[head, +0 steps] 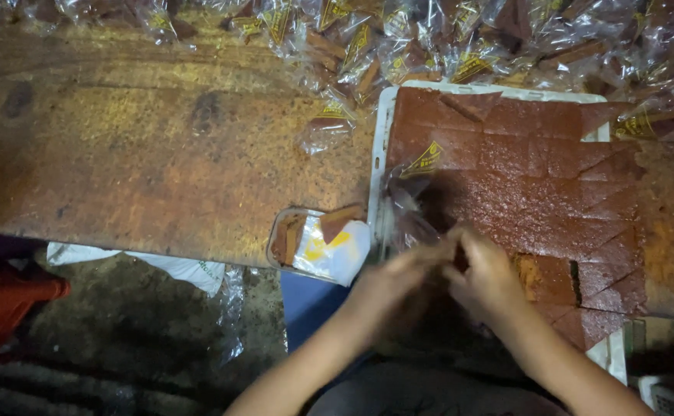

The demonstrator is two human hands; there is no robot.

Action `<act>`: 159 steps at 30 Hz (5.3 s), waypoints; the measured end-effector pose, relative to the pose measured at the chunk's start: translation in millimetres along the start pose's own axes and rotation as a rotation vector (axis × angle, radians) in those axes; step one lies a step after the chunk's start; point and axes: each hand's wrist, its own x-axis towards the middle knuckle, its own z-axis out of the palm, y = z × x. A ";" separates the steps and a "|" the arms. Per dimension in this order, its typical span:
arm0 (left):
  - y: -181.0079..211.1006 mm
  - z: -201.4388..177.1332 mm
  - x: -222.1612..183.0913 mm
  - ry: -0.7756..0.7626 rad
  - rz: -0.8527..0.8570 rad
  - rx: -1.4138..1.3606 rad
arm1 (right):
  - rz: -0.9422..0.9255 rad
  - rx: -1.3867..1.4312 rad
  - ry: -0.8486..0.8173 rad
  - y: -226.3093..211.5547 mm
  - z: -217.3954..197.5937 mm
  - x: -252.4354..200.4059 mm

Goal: Manually packing individual flat food items into small plastic bags at a high rate of speed.

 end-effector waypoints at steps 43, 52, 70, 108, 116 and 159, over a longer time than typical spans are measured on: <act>-57.5 -72.5 -66.0 0.449 -0.587 -0.117 | -0.055 0.270 -0.402 -47.2 12.8 95.5; -59.3 -84.5 -137.0 0.522 -0.939 -0.699 | -0.438 -0.438 -0.409 -104.0 190.0 110.9; -19.9 -36.3 -65.8 0.068 -0.410 -0.439 | -0.647 0.388 -0.032 -72.0 -2.1 -13.7; -72.7 -15.8 -51.0 0.051 -0.485 0.079 | 0.449 0.336 -0.458 9.4 -9.2 -33.7; -95.9 -6.0 -51.1 0.436 -0.193 0.092 | 0.576 1.021 -0.053 65.7 21.5 -35.3; -100.7 -27.4 -48.1 0.063 -0.613 -0.118 | 0.588 0.068 -0.699 4.3 -64.0 21.9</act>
